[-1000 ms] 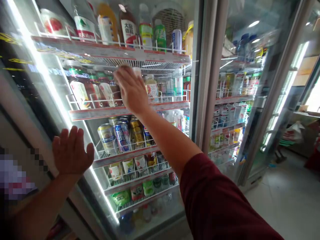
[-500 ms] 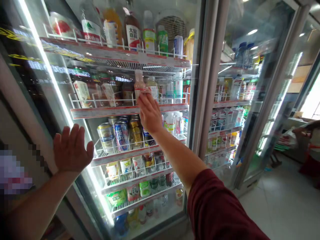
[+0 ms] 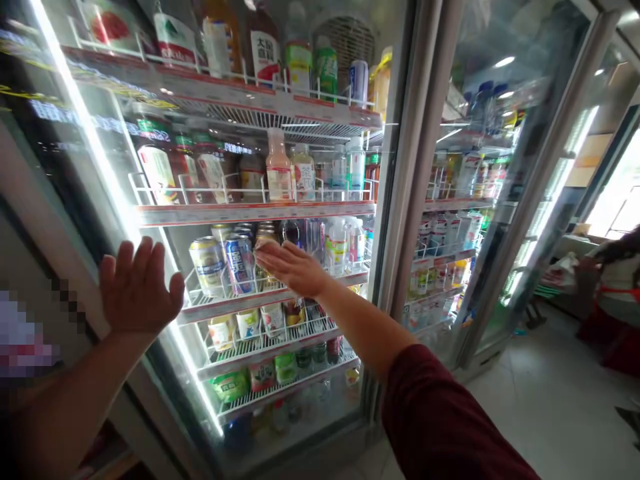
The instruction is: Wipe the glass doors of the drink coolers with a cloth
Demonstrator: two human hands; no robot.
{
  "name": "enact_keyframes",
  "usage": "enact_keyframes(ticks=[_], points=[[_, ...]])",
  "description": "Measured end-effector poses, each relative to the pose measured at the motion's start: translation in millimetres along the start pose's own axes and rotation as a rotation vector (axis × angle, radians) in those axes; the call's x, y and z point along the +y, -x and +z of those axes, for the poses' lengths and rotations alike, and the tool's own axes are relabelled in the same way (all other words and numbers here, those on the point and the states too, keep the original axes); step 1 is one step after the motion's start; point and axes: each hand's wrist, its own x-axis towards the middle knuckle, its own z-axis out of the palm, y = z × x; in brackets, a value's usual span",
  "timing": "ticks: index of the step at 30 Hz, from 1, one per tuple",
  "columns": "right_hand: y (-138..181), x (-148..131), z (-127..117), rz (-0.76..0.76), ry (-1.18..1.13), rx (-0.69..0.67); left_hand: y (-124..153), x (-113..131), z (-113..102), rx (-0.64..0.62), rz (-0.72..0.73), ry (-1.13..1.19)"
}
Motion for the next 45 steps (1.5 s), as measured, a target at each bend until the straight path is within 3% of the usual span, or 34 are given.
enact_keyframes(ticks=[2, 6, 7, 10, 12, 13, 16, 18, 20, 23, 25, 29, 31, 32, 35, 37, 39, 43, 45], points=[[1.4, 3.0, -1.3, 0.074, 0.018, 0.05, 0.1, 0.4, -0.6, -0.001, -0.006, -0.006], [8.6, 11.3, 1.4, 0.478, 0.055, 0.346, 0.5, 1.6, -1.7, 0.002, -0.007, -0.014], [11.6, 9.2, 2.9, 0.463, 0.043, 0.34, 0.5, 1.7, -1.9, 0.001, -0.008, -0.016], [17.5, 1.3, 3.1, 0.132, -0.016, 0.137, -0.2, 1.8, -2.3, -0.001, -0.007, -0.019], [13.2, 6.2, -2.0, 0.016, -0.021, 0.075, -0.7, 1.8, -2.4, -0.003, -0.009, -0.02], [8.3, 12.7, -5.4, 0.06, -0.013, 0.098, -0.9, 1.8, -2.4, -0.004, -0.008, -0.019], [-10.2, 33.9, -12.1, 0.412, 0.004, 0.263, -0.5, 1.5, -2.4, -0.007, -0.006, -0.012], [-16.1, 33.7, -10.0, 0.557, -0.001, 0.321, 0.3, 1.0, -2.2, -0.006, -0.008, -0.008], [-12.5, 18.3, -4.9, 0.477, -0.02, 0.239, 1.2, 0.5, -1.9, -0.005, -0.013, -0.008], [-2.1, -5.8, -2.3, 0.131, -0.062, -0.03, 1.6, 0.4, -1.7, -0.007, -0.013, -0.007], [-5.1, -2.7, -7.0, 0.059, -0.053, -0.082, 1.4, 0.8, -1.8, -0.014, -0.014, -0.008], [-39.4, 31.5, -19.7, 0.427, 0.024, 0.193, 1.4, 1.2, -1.8, -0.011, -0.02, -0.011], [-53.8, 33.5, -21.1, 0.522, 0.028, 0.244, 1.9, 0.9, -1.6, -0.016, -0.038, 0.0], [-57.2, 28.0, -20.7, 0.488, 0.019, 0.207, 2.3, 0.7, -1.5, -0.027, -0.052, 0.01], [-57.3, 2.5, -20.6, 0.158, -0.032, -0.054, 3.5, -0.2, -1.0, -0.054, -0.088, 0.05], [-59.8, -1.7, -23.9, 0.022, -0.04, -0.164, 4.1, -0.7, -0.8, -0.061, -0.103, 0.061], [-71.5, 12.2, -28.8, 0.11, -0.014, -0.11, 4.3, -1.0, -0.8, -0.062, -0.113, 0.06], [-106.5, 46.1, -32.5, 0.438, 0.011, 0.162, 3.8, -0.6, -1.7, -0.063, -0.094, 0.046], [-113.8, 39.5, -30.7, 0.43, 0.019, 0.137, 3.2, -0.2, -2.4, -0.064, -0.086, 0.039]])
